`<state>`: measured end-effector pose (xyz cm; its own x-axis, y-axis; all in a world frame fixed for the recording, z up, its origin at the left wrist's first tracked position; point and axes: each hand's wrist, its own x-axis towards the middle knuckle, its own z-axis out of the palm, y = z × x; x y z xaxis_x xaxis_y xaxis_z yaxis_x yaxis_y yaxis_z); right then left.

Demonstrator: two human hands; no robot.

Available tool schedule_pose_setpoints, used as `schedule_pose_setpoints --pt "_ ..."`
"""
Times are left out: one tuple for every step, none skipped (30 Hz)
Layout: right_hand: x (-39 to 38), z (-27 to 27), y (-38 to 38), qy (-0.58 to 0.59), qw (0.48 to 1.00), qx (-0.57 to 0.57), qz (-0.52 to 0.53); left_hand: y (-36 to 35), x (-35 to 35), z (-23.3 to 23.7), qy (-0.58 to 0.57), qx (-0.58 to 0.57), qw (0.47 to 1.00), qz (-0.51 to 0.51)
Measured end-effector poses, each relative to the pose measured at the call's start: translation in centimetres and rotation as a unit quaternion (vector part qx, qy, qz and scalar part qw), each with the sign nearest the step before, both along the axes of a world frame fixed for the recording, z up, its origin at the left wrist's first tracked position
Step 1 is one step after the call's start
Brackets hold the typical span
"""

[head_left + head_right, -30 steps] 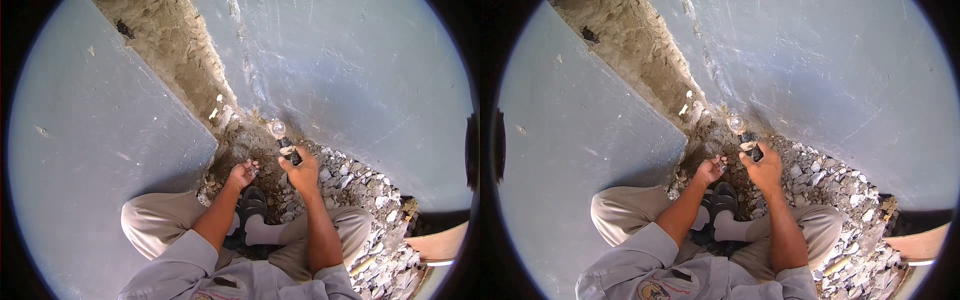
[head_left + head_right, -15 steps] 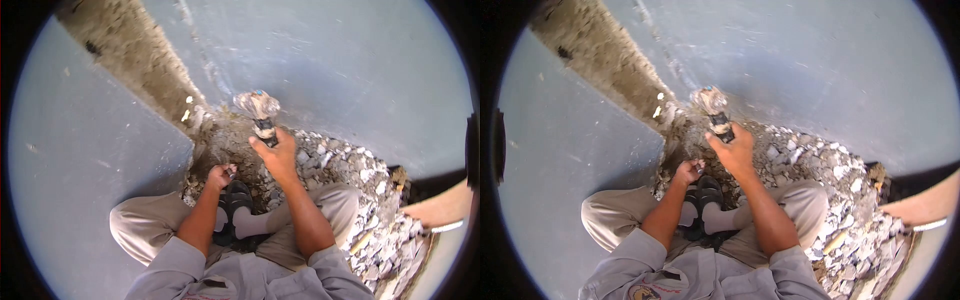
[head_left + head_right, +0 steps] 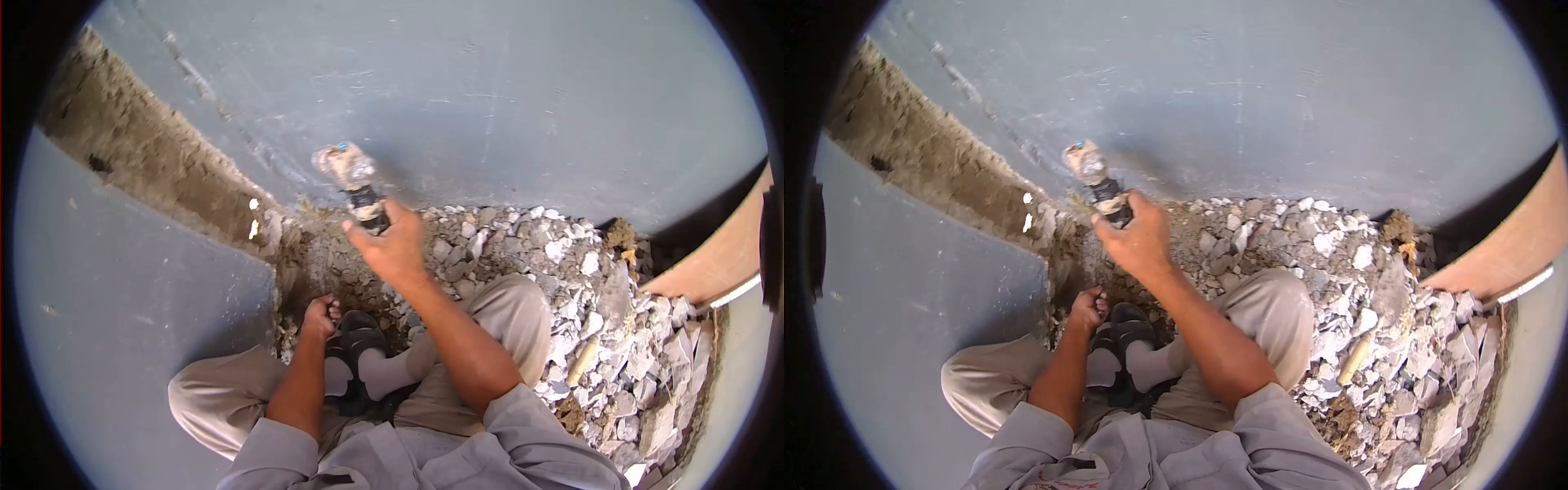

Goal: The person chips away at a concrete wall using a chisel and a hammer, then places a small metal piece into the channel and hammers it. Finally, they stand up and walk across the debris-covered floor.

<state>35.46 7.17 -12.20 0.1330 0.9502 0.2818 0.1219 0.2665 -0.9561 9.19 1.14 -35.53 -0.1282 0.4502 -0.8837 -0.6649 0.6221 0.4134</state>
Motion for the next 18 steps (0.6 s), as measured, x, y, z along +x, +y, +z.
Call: schedule_pose_setpoints --pt "0.1 0.2 -0.2 0.003 1.0 -0.012 0.005 -0.3 -0.3 -0.7 0.002 -0.003 1.0 -0.003" --pt "0.0 0.5 -0.5 0.006 1.0 -0.023 0.011 -0.3 -0.6 -1.4 0.005 -0.004 1.0 -0.003" --pt "-0.3 0.7 -0.7 0.01 0.999 -0.033 0.019 -0.3 -0.9 -2.0 0.008 -0.005 1.0 -0.003" --pt "-0.9 0.2 -0.9 0.017 0.999 -0.032 0.03 -0.2 -1.1 -2.5 -0.004 -0.006 1.0 0.004" --pt "-1.8 -0.7 -1.1 0.024 0.998 -0.032 0.042 -0.1 -1.2 -3.1 -0.016 -0.009 1.0 0.011" --pt "-2.5 -1.4 -1.4 0.031 0.998 -0.034 0.054 -0.1 -1.5 -3.8 -0.028 -0.013 0.999 0.019" --pt "-2.9 -1.3 -1.9 0.017 0.996 -0.047 0.069 -0.1 -1.9 -4.7 -0.066 0.01 0.998 0.01" --pt "-3.4 -1.0 -2.5 0.005 0.995 -0.06 0.086 -0.1 -2.0 -5.9 -0.055 0.071 0.996 -0.019" --pt "-3.8 -0.6 -3.1 0.007 0.989 -0.088 0.12 0.0 -1.9 -5.9 -0.062 0.098 0.993 -0.025" --pt "-4.5 -0.6 -3.6 0.049 0.987 -0.07 0.135 0.5 -1.7 -5.6 -0.051 0.093 0.994 -0.022" --pt "-5.2 -0.7 -4.2 0.043 0.986 -0.069 0.149 0.7 -1.6 -5.3 -0.044 0.069 0.997 -0.016" --pt "-5.8 -0.9 -4.8 0.038 0.984 -0.067 0.163 0.8 -1.6 -4.9 -0.037 0.051 0.998 -0.012" --pt "-6.7 -1.4 -5.4 0.052 0.982 -0.055 0.174 0.7 -1.5 -4.4 -0.032 0.038 0.999 -0.008" --pt "-7.4 -1.8 -6.0 0.068 0.979 -0.045 0.185 0.9 -1.4 -4.0 -0.028 0.03 0.999 -0.007" --pt "-7.5 -1.5 -6.4 0.063 0.974 -0.058 0.212 0.8 -1.4 -4.0 -0.025 0.022 0.999 -0.006" --pt "-8.0 -1.9 -6.6 0.063 0.971 -0.051 0.226 0.7 -1.4 -4.0 -0.025 0.018 1.0 -0.004" --pt "-8.3 -2.1 -7.0 -0.015 0.979 -0.038 0.2 0.7 -1.3 -4.0 -0.027 0.014 1.0 -0.003" --pt "-8.4 -2.3 -7.2 -0.094 0.98 -0.024 0.171 0.8 -1.2 -4.1 -0.024 0.012 1.0 -0.003"
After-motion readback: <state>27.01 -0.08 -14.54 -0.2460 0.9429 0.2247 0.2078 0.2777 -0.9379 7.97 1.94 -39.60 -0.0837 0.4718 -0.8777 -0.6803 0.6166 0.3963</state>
